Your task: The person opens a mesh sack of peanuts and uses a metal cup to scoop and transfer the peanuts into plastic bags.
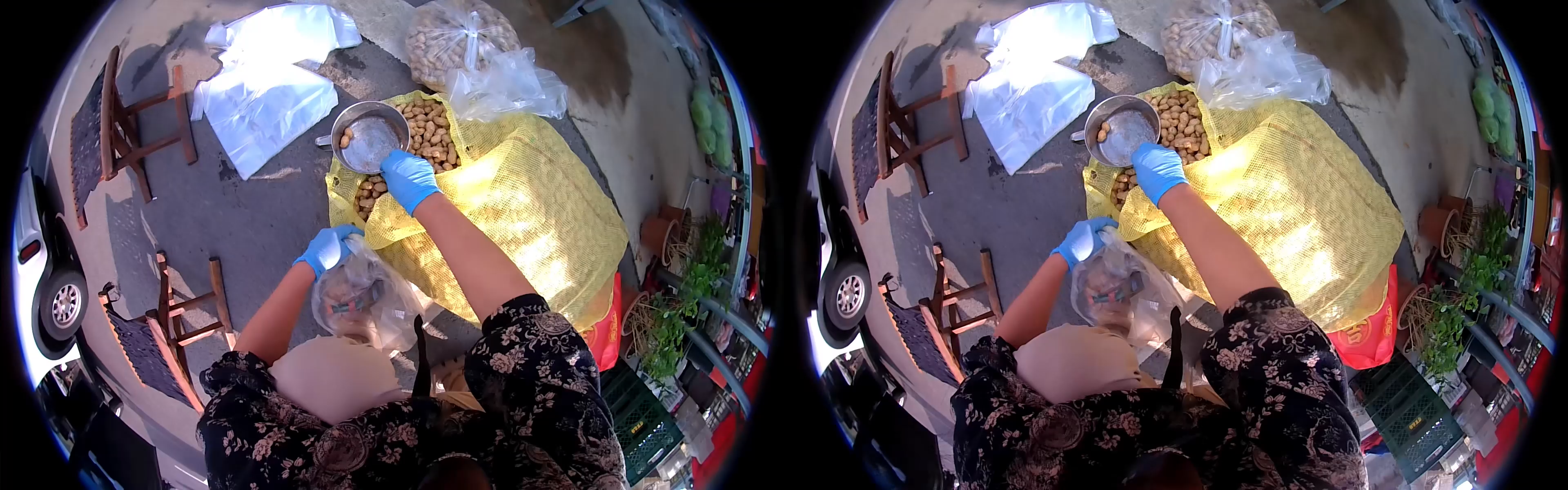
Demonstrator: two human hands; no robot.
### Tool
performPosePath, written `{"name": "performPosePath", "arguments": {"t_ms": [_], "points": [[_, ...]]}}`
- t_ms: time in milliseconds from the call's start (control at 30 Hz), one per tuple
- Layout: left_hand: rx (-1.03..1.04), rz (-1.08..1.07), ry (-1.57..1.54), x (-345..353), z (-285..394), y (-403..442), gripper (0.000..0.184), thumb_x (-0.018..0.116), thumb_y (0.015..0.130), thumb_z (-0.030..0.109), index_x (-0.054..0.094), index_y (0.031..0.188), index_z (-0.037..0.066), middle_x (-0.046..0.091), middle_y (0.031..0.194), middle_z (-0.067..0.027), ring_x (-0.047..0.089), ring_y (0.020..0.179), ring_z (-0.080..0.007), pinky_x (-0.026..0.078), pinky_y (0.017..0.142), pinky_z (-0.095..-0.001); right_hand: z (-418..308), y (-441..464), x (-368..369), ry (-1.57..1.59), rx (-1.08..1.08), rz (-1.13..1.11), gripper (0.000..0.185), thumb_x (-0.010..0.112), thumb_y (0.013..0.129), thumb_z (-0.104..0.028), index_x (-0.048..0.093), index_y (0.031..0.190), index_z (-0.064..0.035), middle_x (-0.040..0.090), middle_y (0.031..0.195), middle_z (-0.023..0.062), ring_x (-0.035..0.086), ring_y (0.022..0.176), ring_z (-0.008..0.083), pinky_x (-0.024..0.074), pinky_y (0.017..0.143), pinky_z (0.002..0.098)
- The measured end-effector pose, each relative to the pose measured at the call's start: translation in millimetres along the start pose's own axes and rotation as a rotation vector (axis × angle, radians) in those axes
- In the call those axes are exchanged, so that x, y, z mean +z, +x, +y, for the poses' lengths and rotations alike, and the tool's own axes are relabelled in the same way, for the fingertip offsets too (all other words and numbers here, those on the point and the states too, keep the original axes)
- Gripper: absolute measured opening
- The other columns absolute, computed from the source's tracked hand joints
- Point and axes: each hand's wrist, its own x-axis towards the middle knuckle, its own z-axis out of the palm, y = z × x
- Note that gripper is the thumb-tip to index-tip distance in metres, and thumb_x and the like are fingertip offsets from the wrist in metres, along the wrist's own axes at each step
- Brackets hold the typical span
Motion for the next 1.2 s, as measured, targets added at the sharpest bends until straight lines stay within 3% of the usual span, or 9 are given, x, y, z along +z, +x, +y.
{"name": "performPosePath", "arguments": {"t_ms": [167, 333, 467, 533, 600, 667, 800, 1000, 1200], "points": [[0.02, -0.009, -0.035, 5.7, -2.1, -4.0, 0.029, 0.052, 0.08, 0.015, 0.064, 0.106, 0.01, 0.065, 0.097, -0.0164, 0.063, 0.088, -0.0312, 0.048, 0.08, -0.0362, 2.4, 29.3, -0.2, 0.135, -0.149, 0.336, 0.007, 0.058, 0.076, -0.01, 0.062, 0.081, -0.0066, 0.061, 0.084, 0.0144, 0.062, 0.076, 0.0327, 0.0502, 0.064, 0.042], [0.013, -0.007, 0.076, 11.6, 1.2, -4.3, 0.031, 0.053, 0.08, 0.016, 0.063, 0.109, 0.011, 0.065, 0.097, -0.0171, 0.063, 0.09, -0.0324, 0.049, 0.081, -0.0369, -0.9, 56.2, -26.4, 0.179, -0.075, 0.316, 0.031, 0.059, 0.08, -0.015, 0.056, 0.11, -0.0074, 0.055, 0.113, 0.0165, 0.059, 0.096, 0.0325, 0.0515, 0.074, 0.0392], [-0.014, -0.01, -0.019, -0.1, 9.0, -10.0, 0.033, 0.054, 0.08, 0.011, 0.061, 0.112, 0.012, 0.065, 0.097, -0.0163, 0.064, 0.088, -0.0261, 0.048, 0.081, -0.0334, -10.8, 9.1, -37.2, 0.203, 0.017, 0.355, 0.061, 0.06, 0.081, -0.024, 0.034, 0.133, -0.0052, 0.048, 0.123, 0.02, 0.057, 0.1, 0.0335, 0.0505, 0.076, 0.0418], [0.001, 0.025, -0.161, -15.8, 13.5, -16.8, 0.034, 0.054, 0.081, 0.008, 0.061, 0.114, 0.013, 0.065, 0.1, -0.0142, 0.063, 0.089, -0.0215, 0.048, 0.082, -0.0311, -3.0, -30.7, -28.5, 0.22, -0.012, 0.106, 0.048, 0.057, 0.083, -0.032, 0.048, 0.125, -0.0097, 0.056, 0.115, 0.0161, 0.06, 0.092, 0.0311, 0.0503, 0.072, 0.0416], [0.025, 0.101, -0.357, -41.1, 22.2, -25.2, 0.036, 0.056, 0.081, 0.005, 0.06, 0.116, 0.013, 0.065, 0.106, -0.0119, 0.062, 0.092, -0.0181, 0.047, 0.084, -0.0293, 3.6, -63.0, -27.3, 0.201, -0.042, -0.33, 0.035, 0.053, 0.082, -0.038, 0.064, 0.102, -0.0116, 0.064, 0.091, 0.0115, 0.062, 0.079, 0.028, 0.0501, 0.068, 0.0393], [0.062, 0.171, -0.341, -79.3, 43.6, -28.5, 0.036, 0.054, 0.082, 0.004, 0.06, 0.117, 0.009, 0.065, 0.104, -0.0092, 0.059, 0.09, -0.012, 0.047, 0.083, -0.0262, 9.6, -98.0, -19.6, 0.247, -0.185, -0.268, 0.027, 0.051, 0.082, -0.037, 0.068, 0.084, -0.0157, 0.064, 0.075, 0.0071, 0.062, 0.072, 0.0274, 0.0492, 0.064, 0.0397], [0.209, 0.487, -0.243, -148.2, 95.6, -17.8, 0.028, 0.052, 0.081, 0.003, 0.063, 0.107, 0.001, 0.065, 0.097, -0.005, 0.057, 0.086, -0.0096, 0.046, 0.079, -0.0244, 16.1, -124.5, -10.7, 0.117, -0.265, -0.439, 0.02, 0.052, 0.08, -0.03, 0.065, 0.081, -0.0151, 0.064, 0.079, 0.0074, 0.063, 0.075, 0.0274, 0.0486, 0.063, 0.0414], [0.636, 0.837, -0.402, -185.5, 194.0, -18.6, 0.025, 0.05, 0.085, 0.003, 0.063, 0.107, 0.002, 0.064, 0.098, -0.0033, 0.056, 0.089, -0.0095, 0.045, 0.081, -0.022, 12.8, -128.8, 3.8, 0.163, -0.2, -0.278, 0.022, 0.052, 0.082, -0.031, 0.065, 0.094, -0.0166, 0.064, 0.083, 0.0055, 0.062, 0.076, 0.0267, 0.0487, 0.065, 0.0396], [0.92, 1.087, -0.703, -162.4, 236.3, -44.0, 0.026, 0.046, 0.088, 0.002, 0.054, 0.113, -0.001, 0.058, 0.106, -0.007, 0.055, 0.094, -0.0142, 0.044, 0.086, -0.0271, 10.5, -140.7, 1.4, 0.248, -0.153, -0.173, 0.019, 0.051, 0.08, -0.025, 0.063, 0.084, -0.0119, 0.064, 0.082, 0.0089, 0.062, 0.077, 0.0298, 0.0488, 0.066, 0.0426]]}}
